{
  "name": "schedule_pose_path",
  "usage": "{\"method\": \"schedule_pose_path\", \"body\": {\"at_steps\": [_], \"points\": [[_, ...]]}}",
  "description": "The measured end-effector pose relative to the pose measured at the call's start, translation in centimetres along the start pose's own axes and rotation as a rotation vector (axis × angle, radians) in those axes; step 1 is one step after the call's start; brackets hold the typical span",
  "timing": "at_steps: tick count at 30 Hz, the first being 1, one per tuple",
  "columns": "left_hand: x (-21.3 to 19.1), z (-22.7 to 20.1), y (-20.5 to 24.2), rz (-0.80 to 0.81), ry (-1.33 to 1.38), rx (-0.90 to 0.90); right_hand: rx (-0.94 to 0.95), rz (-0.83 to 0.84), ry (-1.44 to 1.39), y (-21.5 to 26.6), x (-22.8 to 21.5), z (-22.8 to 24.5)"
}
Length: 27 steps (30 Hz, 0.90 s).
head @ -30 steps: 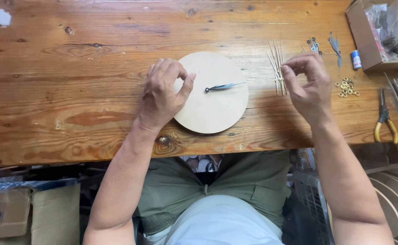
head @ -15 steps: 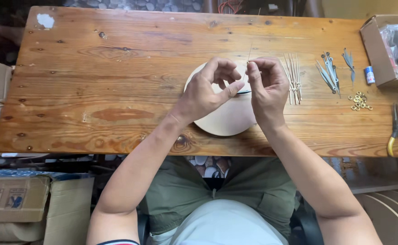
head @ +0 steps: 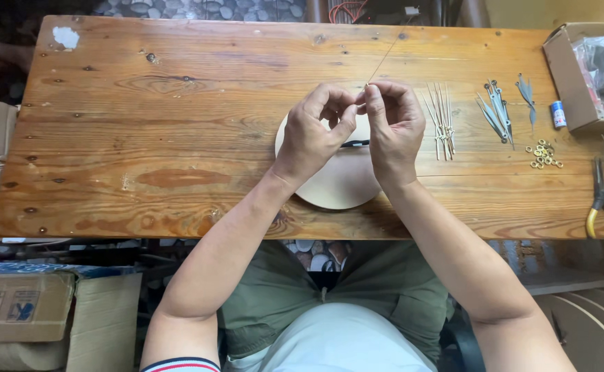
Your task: The person assembles a clock mechanism on a round wooden board. They insert a metal rod into the center, attach a red string, and secure it with pliers. They then flip the board and attach a small metal piece to the back.
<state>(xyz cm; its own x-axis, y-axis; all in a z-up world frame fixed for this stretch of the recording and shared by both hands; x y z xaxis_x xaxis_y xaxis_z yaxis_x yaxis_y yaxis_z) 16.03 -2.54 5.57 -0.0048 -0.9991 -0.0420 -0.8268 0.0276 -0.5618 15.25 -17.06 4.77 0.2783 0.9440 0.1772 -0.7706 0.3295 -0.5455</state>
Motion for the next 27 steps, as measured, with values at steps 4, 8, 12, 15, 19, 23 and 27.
{"method": "schedule_pose_path", "body": {"at_steps": [4, 8, 12, 15, 19, 23, 27], "points": [[-0.8, -0.8, -0.2, -0.046, -0.159, 0.127, 0.044, 0.047, 0.0, 0.0, -0.4, 0.4], [-1.7, -2.4, -0.3, -0.037, -0.445, 0.408, -0.077, 0.099, 0.174, -0.6, -3.0, 1.3], [-2.1, -4.8, -0.9, 0.168, -0.686, 0.57, -0.73, 0.292, 0.762, -2.5, -2.4, 8.1], [-2.3, -5.3, -1.6, 0.187, -0.792, 0.71, -0.86, 0.435, 0.924, -3.4, -1.5, 7.8], [-2.0, -4.3, -1.3, 0.208, -0.774, 0.709, -0.85, 0.41, 0.872, -2.2, -1.2, 5.8], [-1.9, -4.2, -0.8, 0.215, -0.663, 0.691, -0.809, 0.475, 0.859, -1.2, -1.0, 5.9], [-2.2, -4.2, -0.2, 0.243, -0.639, 0.676, -0.817, 0.504, 0.816, -1.2, -1.0, 6.0]]}}
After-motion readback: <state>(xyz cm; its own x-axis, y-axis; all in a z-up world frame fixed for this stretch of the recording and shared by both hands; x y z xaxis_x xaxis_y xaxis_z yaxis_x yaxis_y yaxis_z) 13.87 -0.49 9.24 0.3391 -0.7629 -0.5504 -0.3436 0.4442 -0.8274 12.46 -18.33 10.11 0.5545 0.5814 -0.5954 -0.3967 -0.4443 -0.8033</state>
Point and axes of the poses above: each hand's wrist, its own y-axis away from the middle knuckle, its own x-axis out of the palm, z = x × y, the point moved 6 cm from there along -y, towards the middle knuckle, and after that the axes turned 4 degrees about -z, right-handed, at the moved point
